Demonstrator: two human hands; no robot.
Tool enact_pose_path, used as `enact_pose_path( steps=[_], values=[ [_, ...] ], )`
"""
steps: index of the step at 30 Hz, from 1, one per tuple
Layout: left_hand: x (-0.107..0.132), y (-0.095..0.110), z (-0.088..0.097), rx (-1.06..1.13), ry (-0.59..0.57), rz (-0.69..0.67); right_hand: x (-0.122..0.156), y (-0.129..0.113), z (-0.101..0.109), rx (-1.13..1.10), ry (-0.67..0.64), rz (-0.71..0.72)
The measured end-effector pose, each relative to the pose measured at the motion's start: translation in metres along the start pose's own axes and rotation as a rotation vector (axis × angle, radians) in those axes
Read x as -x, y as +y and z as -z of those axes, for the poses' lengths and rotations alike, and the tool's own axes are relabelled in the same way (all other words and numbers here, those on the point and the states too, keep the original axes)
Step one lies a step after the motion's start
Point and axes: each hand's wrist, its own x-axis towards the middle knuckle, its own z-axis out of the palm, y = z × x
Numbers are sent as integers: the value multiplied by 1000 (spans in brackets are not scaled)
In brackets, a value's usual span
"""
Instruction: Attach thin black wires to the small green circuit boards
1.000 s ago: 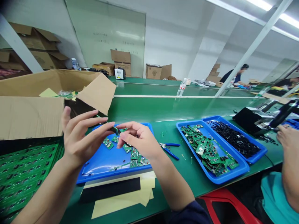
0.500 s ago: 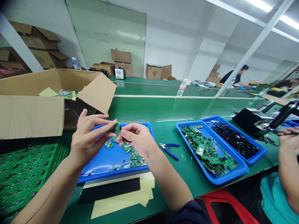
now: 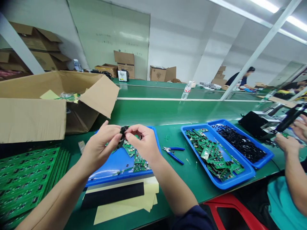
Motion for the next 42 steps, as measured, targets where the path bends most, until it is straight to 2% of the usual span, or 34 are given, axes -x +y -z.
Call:
enact_pose_path(
  steps=[3,7,9,15,19,21,23,26,28,30,32,34,36,38,41,42],
  values=[
    [-2,5,4,108,12,169,-2,-6,10,78,-44,151],
    [-3,8,8,152,-22,277,-1,-12,18,230,-94,259],
    [-4,10,7,146,-58,302,1,-9,16,369,-83,287],
    [-3,17,-2,116,-147,297,6,5,-1,686,-7,523],
    [-4,14,-6,89,-227,279,1,5,6,751,-42,501],
    [-6,8,-8,99,-291,264,-1,6,26,783,-50,443],
    [-8,1,-9,67,-346,254,-2,7,60,877,-19,361],
    [-11,-5,-7,-14,-390,253,4,5,132,1150,77,150],
    [-12,-7,-3,-29,-384,249,10,2,180,1414,132,-12],
    [-13,-8,1,-38,-370,245,16,-1,221,1688,125,-186],
    [-13,-11,3,-55,-384,244,23,-2,249,1878,90,-324],
    [-12,-14,4,-75,-415,242,28,-2,264,1957,72,-389],
    [-11,-17,4,-89,-438,244,30,0,268,1982,78,-400],
    [-10,-19,4,-96,-445,245,30,2,260,1984,152,-355],
    [-10,-19,4,-92,-437,247,25,10,223,1809,302,-190],
    [-10,-19,4,-91,-437,249,23,15,204,1693,296,-137]
  ],
)
